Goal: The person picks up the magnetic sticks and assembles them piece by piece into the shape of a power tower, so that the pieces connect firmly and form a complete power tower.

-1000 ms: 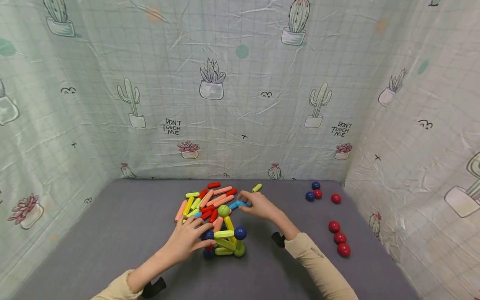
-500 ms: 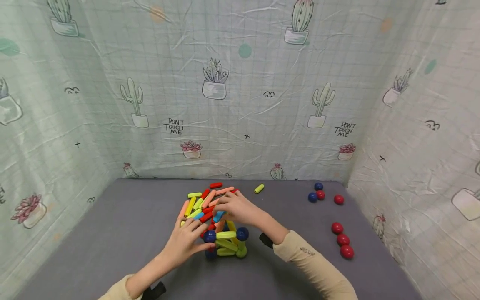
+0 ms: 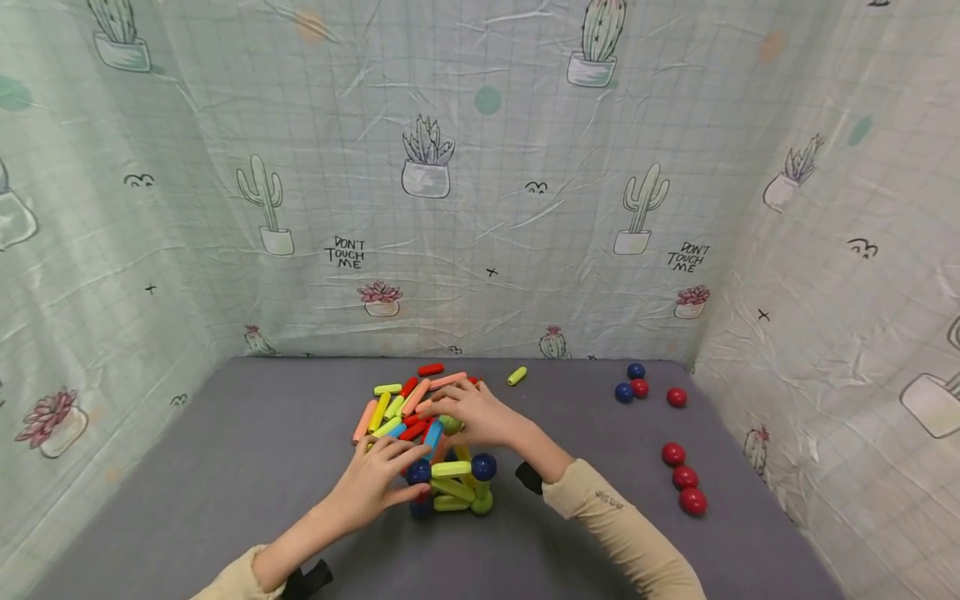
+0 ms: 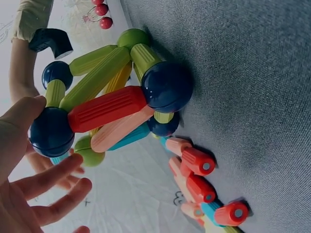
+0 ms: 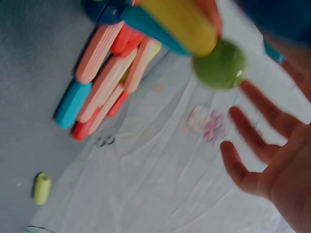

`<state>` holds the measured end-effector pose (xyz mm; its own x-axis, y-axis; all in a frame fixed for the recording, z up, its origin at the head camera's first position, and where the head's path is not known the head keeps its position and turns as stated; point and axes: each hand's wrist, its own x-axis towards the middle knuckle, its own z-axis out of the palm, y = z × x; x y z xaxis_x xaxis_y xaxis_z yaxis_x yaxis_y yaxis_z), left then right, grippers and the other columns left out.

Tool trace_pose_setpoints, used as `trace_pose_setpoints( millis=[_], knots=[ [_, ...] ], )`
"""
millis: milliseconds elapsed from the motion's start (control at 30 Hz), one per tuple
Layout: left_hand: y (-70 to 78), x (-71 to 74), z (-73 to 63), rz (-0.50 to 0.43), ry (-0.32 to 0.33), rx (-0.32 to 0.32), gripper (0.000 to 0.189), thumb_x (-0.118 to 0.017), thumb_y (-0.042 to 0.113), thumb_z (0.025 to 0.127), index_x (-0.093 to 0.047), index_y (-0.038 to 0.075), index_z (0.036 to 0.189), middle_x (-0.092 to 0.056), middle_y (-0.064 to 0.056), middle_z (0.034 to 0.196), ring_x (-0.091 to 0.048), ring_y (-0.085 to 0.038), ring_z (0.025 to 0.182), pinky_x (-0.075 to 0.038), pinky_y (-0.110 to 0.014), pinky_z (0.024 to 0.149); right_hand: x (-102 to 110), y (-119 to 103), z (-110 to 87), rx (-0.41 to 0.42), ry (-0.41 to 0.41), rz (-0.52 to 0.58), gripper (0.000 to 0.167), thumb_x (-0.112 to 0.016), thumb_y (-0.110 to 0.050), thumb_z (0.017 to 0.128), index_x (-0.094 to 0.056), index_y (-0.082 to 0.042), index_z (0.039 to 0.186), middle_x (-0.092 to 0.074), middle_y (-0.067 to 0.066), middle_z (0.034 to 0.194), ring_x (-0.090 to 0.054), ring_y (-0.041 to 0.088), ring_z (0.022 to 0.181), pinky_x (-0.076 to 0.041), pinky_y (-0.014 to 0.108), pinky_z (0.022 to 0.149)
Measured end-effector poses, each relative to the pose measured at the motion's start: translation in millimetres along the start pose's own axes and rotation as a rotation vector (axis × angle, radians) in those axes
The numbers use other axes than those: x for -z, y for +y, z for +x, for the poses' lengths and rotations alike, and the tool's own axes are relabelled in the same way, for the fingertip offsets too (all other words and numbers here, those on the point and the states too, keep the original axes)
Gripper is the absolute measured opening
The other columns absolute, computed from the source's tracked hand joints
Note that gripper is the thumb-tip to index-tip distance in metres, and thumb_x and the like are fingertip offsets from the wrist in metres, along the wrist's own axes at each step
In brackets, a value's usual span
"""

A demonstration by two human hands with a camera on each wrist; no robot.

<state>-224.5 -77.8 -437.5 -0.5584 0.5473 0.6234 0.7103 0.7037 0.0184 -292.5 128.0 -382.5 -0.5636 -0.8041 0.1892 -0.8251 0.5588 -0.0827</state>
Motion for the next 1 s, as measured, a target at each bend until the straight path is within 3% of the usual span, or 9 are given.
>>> trace_pose_setpoints(
  millis=[100, 200, 400, 633, 867, 1000],
  knots=[
    [0.4, 0.2, 1.8, -0.036, -0.053, 0.015, 0.05, -0.071, 0.04, 0.071, -0.059, 0.021, 0.116, -0.063, 0.005, 0.096, -0.048, -0.012, 0.081, -0.032, -0.034, 0.068, -0.6, 10.5, -2.2, -0.074, -0.018, 0.047, 0.049, -0.069, -0.029, 0.077, -0.052, -0.025, 0.123, -0.054, 0.001, 0.124, -0.047, 0.023, 0.107, -0.038, 0.048, 0.088],
    [0.2, 0.9, 4.0, -0.06, -0.112, 0.032, 0.05, -0.069, 0.039, 0.073, -0.058, 0.02, 0.118, -0.063, 0.005, 0.096, -0.048, -0.012, 0.082, -0.032, -0.034, 0.068, -4.2, 20.1, -3.2, -0.095, -0.041, 0.104, 0.044, -0.066, -0.025, 0.08, -0.052, -0.024, 0.122, -0.059, -0.003, 0.117, -0.053, 0.017, 0.1, -0.042, 0.039, 0.085],
    [-2.4, 1.7, 7.8, -0.052, -0.184, 0.046, 0.048, -0.067, 0.041, 0.074, -0.058, 0.021, 0.117, -0.063, 0.004, 0.093, -0.049, -0.013, 0.082, -0.033, -0.034, 0.069, -8.8, 27.9, -3.7, -0.03, -0.035, 0.207, 0.043, -0.062, -0.019, 0.083, -0.05, -0.02, 0.125, -0.06, -0.004, 0.113, -0.058, 0.013, 0.092, -0.045, 0.029, 0.081],
    [-3.7, 2.9, 5.3, -0.078, -0.166, 0.01, 0.047, -0.07, 0.042, 0.072, -0.06, 0.022, 0.113, -0.061, 0.005, 0.094, -0.049, -0.012, 0.083, -0.028, -0.032, 0.067, -9.1, 26.7, -6.5, 0.013, -0.016, 0.206, 0.044, -0.063, -0.018, 0.083, -0.051, -0.021, 0.125, -0.059, -0.006, 0.117, -0.055, 0.01, 0.099, -0.041, 0.036, 0.089],
    [-4.8, 2.5, 4.9, -0.097, -0.11, 0.018, 0.04, -0.071, 0.038, 0.072, -0.063, 0.022, 0.107, -0.063, 0.006, 0.094, -0.05, -0.011, 0.083, -0.03, -0.034, 0.07, -14.7, 28.5, -7.1, 0.033, 0.006, 0.213, 0.042, -0.061, -0.018, 0.084, -0.051, -0.017, 0.125, -0.055, 0.002, 0.124, -0.054, 0.016, 0.104, -0.042, 0.038, 0.088],
    [-4.5, 2.4, 4.9, -0.093, -0.132, 0.016, 0.04, -0.069, 0.038, 0.073, -0.062, 0.024, 0.11, -0.06, 0.006, 0.093, -0.052, -0.011, 0.083, -0.031, -0.037, 0.071, -19.1, 36.2, -7.9, 0.039, -0.014, 0.316, 0.043, -0.059, -0.018, 0.086, -0.049, -0.018, 0.127, -0.055, 0.002, 0.124, -0.054, 0.015, 0.104, -0.044, 0.035, 0.085]
  ],
)
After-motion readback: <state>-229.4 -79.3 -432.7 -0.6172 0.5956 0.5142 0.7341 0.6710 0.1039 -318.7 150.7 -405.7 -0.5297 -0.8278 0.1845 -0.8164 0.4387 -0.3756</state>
